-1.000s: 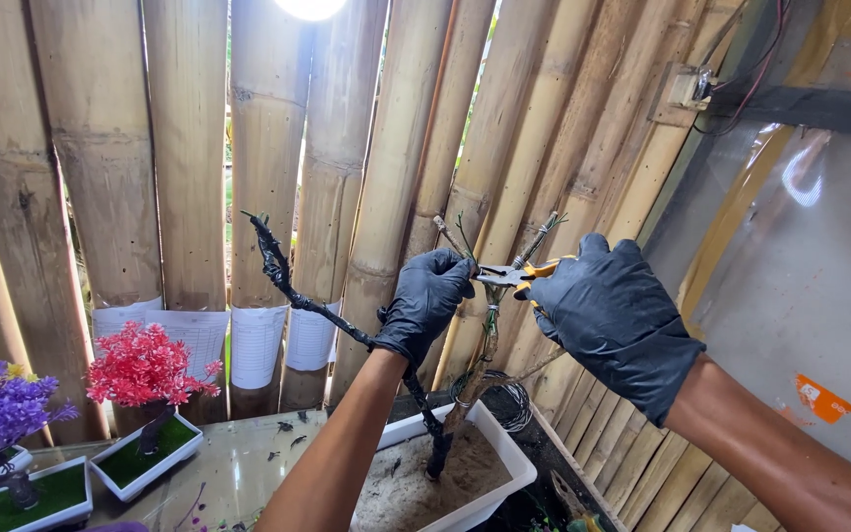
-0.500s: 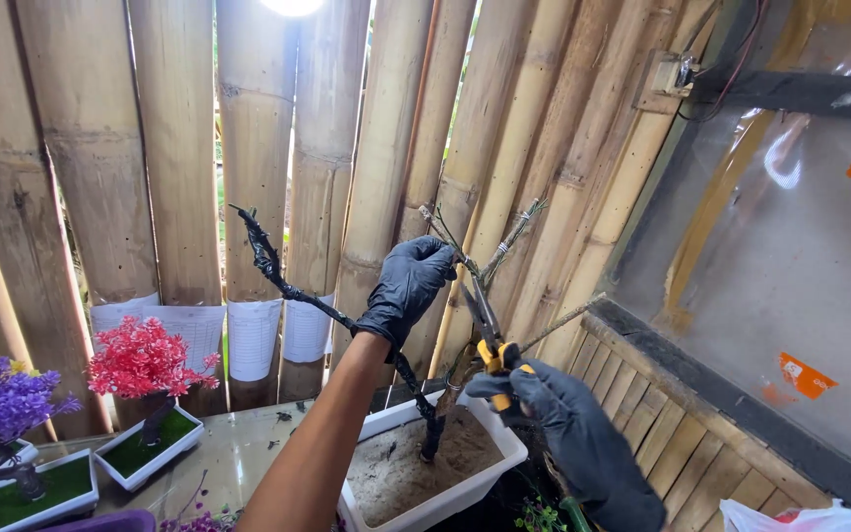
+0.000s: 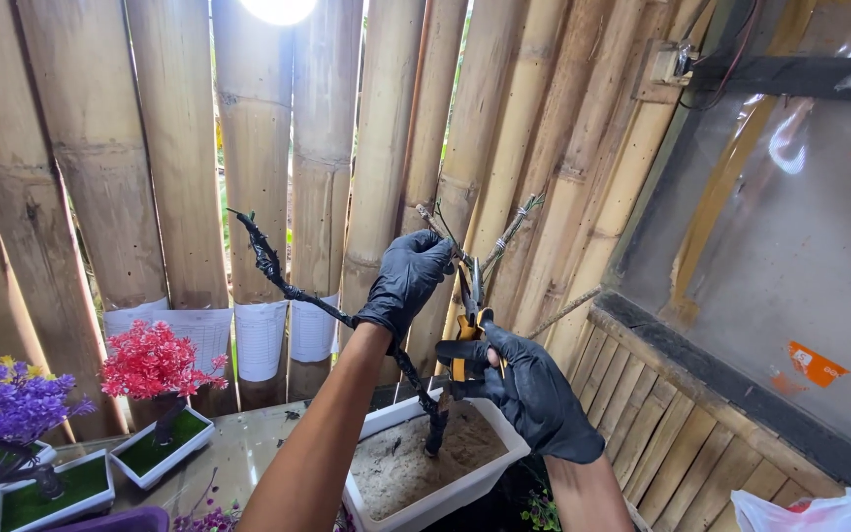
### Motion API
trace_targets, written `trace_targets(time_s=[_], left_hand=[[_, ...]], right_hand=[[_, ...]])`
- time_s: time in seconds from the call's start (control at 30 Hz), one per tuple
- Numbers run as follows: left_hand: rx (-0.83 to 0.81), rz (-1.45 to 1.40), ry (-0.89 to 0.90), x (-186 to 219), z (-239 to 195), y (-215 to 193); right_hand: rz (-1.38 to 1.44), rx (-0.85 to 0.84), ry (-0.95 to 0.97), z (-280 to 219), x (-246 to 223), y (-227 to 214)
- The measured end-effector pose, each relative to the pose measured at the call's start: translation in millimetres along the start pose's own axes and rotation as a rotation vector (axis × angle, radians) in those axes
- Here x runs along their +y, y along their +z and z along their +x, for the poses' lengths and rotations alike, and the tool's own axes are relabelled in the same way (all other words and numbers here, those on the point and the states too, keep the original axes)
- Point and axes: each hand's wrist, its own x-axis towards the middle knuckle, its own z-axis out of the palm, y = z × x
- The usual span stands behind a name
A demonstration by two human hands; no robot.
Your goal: The person is wiring the branches of a small decorative tree to shape it, using pliers to cut the wire.
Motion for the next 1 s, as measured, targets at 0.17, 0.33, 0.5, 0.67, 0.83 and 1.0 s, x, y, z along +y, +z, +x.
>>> trace_targets(time_s=[0.17,0.33,0.5,0.67,0.83,1.0], left_hand=[[0.007,0.010,0.010,7,-6,-1],[-0.004,0.005,-0.004,6,-7,-2],[-0.002,-0.010,-0.010,10,-10,-3],[0.012,-0.033,-0.008,-2,-3,0],[0.036,-0.043,0.005,-20,11,2],[0.060,-0.031,0.017,-19,12,3]], right_hand=[[-0.414,-0.407,-0.415,16,11,-43],[-0.180,0.045,-0.032,-20,-22,36],[-0.250,0.102,-0.017,-24,-26,41],[-0.251,0.084,-0.043,-30,-31,53],[-0.553,-0.044,-0.281,-21,-15,25],[-1.084,-0.108,-0.631,-12,-3,17]])
